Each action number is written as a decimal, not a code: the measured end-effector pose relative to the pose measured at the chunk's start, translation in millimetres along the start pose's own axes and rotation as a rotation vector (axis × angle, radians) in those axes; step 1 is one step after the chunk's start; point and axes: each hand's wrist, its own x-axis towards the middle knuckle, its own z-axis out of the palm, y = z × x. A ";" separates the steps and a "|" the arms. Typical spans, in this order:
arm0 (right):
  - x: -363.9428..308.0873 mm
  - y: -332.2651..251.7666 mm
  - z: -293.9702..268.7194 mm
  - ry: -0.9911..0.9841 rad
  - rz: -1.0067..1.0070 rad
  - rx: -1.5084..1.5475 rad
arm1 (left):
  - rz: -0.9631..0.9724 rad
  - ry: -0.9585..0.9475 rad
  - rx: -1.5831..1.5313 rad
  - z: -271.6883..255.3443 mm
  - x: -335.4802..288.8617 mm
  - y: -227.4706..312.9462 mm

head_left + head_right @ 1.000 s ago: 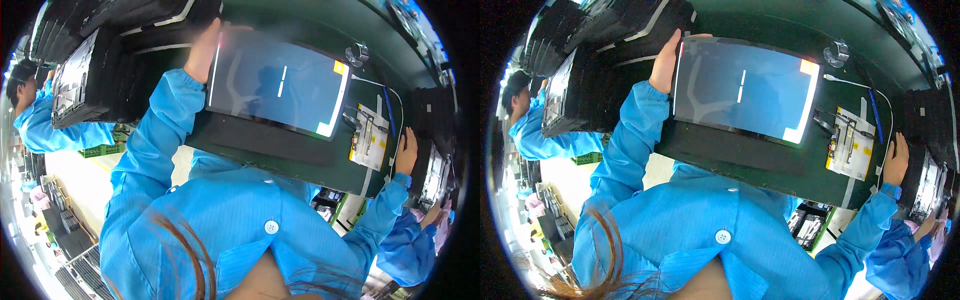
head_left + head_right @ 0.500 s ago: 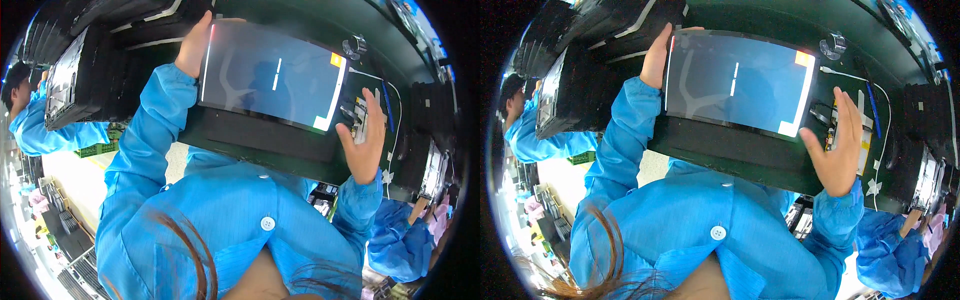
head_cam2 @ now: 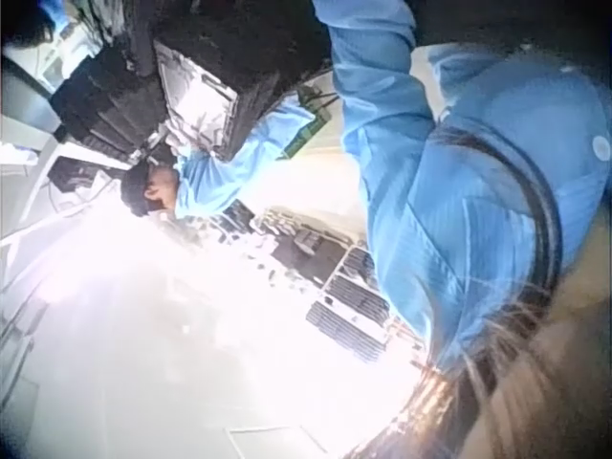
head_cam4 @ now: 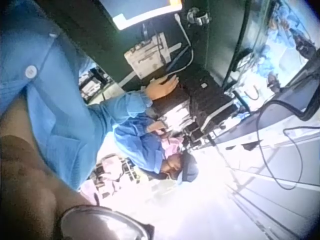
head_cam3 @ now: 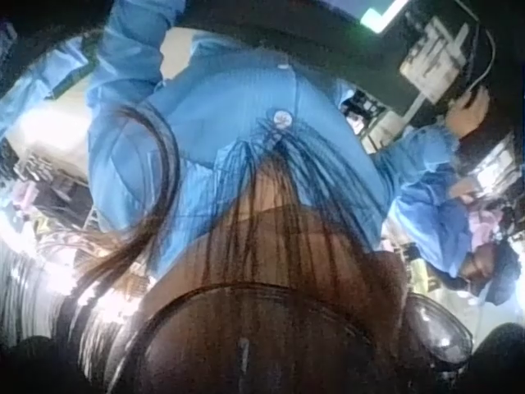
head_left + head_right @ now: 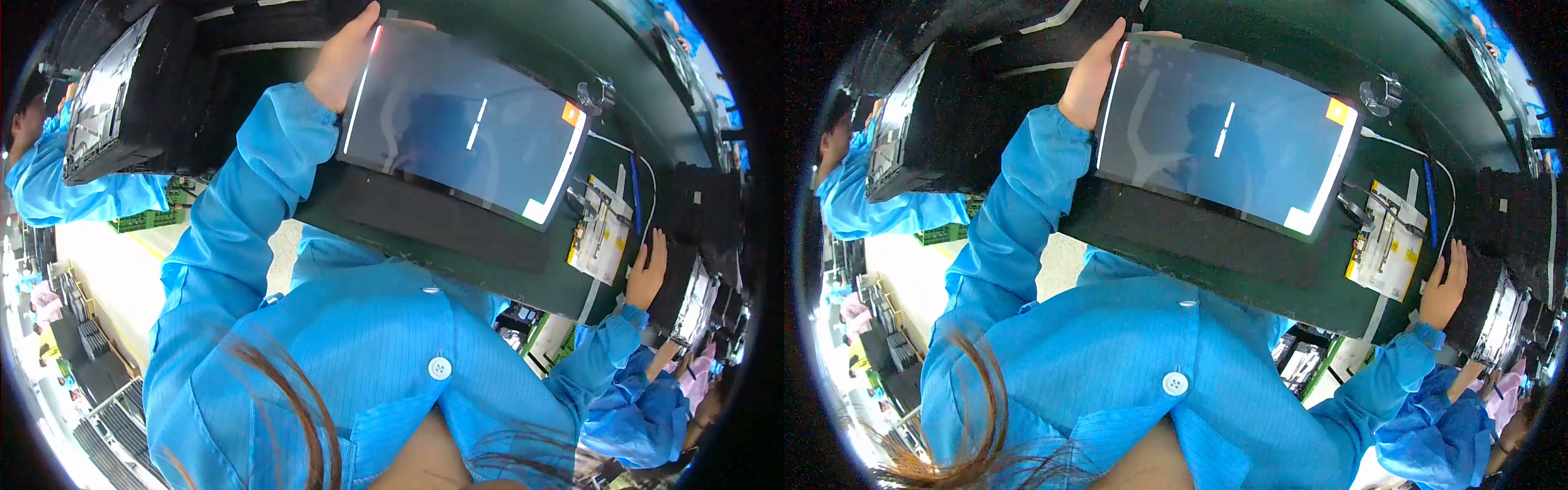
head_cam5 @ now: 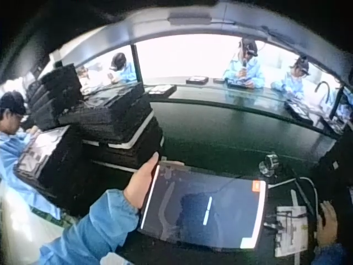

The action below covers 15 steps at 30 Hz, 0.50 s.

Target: Testing tablet screens for touch and display quality on an electronics production line.

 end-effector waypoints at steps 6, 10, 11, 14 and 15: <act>2.1 -16.1 -11.5 0.000 0.055 0.141 | -0.023 -0.012 -0.022 1.4 1.6 -2.1; 9.9 -21.1 -15.8 -0.016 0.019 0.156 | -0.030 -0.089 -0.090 -2.9 3.7 -4.3; 12.8 -21.8 -16.4 -0.015 0.005 0.148 | -0.034 -0.104 -0.097 0.2 3.8 -4.8; 26.3 -20.4 -6.1 -0.020 0.001 0.154 | -0.012 0.028 -0.069 6.9 -4.8 -0.5; 25.1 -19.1 -8.7 0.002 0.020 0.101 | -0.019 0.010 -0.074 4.0 -2.5 -1.4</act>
